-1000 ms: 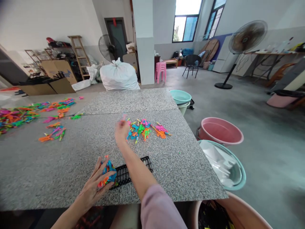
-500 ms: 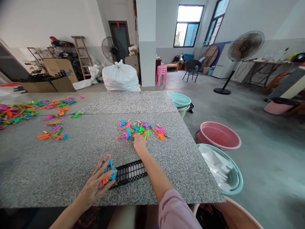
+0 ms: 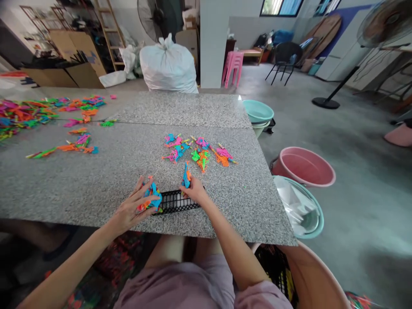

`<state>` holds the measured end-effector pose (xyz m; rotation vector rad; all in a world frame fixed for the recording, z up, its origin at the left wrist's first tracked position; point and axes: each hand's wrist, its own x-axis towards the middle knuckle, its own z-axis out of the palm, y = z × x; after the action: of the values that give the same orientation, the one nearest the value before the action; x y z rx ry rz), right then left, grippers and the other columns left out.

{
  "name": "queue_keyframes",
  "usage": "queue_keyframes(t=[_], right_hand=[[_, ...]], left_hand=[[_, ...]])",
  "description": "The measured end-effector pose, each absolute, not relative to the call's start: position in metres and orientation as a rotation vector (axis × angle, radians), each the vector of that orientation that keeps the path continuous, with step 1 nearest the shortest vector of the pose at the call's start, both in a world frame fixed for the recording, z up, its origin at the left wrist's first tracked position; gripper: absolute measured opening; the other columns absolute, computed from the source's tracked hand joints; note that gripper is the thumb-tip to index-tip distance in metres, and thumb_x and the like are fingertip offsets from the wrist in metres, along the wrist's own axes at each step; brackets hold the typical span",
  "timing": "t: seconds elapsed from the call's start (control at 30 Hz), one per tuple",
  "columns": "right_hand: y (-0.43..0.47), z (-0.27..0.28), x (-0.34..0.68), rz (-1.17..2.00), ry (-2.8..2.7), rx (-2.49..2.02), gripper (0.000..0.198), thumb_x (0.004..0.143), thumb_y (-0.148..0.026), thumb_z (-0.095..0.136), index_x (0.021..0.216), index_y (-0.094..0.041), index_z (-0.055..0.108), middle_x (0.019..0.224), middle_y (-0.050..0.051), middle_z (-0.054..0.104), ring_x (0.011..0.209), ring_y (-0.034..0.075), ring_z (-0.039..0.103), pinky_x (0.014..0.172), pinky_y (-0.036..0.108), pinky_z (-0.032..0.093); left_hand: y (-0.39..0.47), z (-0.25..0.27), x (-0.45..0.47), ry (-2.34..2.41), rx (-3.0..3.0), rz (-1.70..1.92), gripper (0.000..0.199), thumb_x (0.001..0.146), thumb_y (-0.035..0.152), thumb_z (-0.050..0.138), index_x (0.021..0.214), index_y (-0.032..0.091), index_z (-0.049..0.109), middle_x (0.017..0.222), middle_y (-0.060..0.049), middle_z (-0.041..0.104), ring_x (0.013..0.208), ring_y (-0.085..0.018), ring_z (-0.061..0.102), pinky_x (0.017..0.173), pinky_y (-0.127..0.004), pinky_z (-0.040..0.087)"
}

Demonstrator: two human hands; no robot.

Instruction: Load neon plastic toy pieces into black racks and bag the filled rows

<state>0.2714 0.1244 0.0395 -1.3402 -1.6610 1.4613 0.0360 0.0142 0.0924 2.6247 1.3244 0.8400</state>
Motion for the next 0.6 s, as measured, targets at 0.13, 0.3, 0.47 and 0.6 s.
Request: queue_keyframes(t=[0.13, 0.3, 0.47, 0.6], right_hand=[[0.105, 0.042, 0.259, 1.397, -1.759, -1.290, 0.019, 0.083, -0.017, 0.064, 0.102, -0.018, 0.064, 0.079, -0.001, 0.071, 0.056, 0.012, 0.065, 0.060, 0.022, 0.053], [0.101, 0.047, 0.224, 1.166, -1.933, -1.281, 0.018, 0.082, -0.014, 0.066, 0.098, -0.021, 0.068, 0.095, 0.001, 0.076, 0.091, 0.017, 0.070, 0.084, 0.025, 0.050], [0.106, 0.047, 0.207, 1.145, -2.127, -1.224, 0.017, 0.077, -0.008, 0.065, 0.088, -0.021, 0.068, 0.085, -0.003, 0.072, 0.081, 0.014, 0.065, 0.074, 0.020, 0.045], [0.115, 0.052, 0.208, 1.105, -2.225, -1.191, 0.016, 0.075, -0.006, 0.066, 0.083, -0.019, 0.068, 0.078, -0.004, 0.069, 0.075, 0.013, 0.062, 0.070, 0.020, 0.041]], left_hand=[[0.012, 0.096, 0.035, 1.336, 2.608, 0.819, 0.025, 0.098, 0.021, 0.059, 0.122, 0.022, 0.065, 0.164, -0.009, 0.030, 0.154, -0.034, 0.012, 0.118, -0.059, 0.035], [0.014, 0.094, 0.038, 1.333, 2.632, 0.816, 0.029, 0.096, 0.020, 0.060, 0.124, 0.023, 0.066, 0.165, -0.007, 0.027, 0.154, -0.036, 0.012, 0.117, -0.059, 0.038], [0.013, 0.091, 0.038, 1.361, 2.618, 0.840, 0.032, 0.095, 0.019, 0.060, 0.126, 0.026, 0.065, 0.166, -0.004, 0.025, 0.154, -0.036, 0.011, 0.118, -0.059, 0.037], [0.012, 0.090, 0.037, 1.349, 2.628, 0.856, 0.030, 0.096, 0.020, 0.059, 0.125, 0.025, 0.065, 0.167, -0.002, 0.022, 0.154, -0.036, 0.007, 0.120, -0.058, 0.033]])
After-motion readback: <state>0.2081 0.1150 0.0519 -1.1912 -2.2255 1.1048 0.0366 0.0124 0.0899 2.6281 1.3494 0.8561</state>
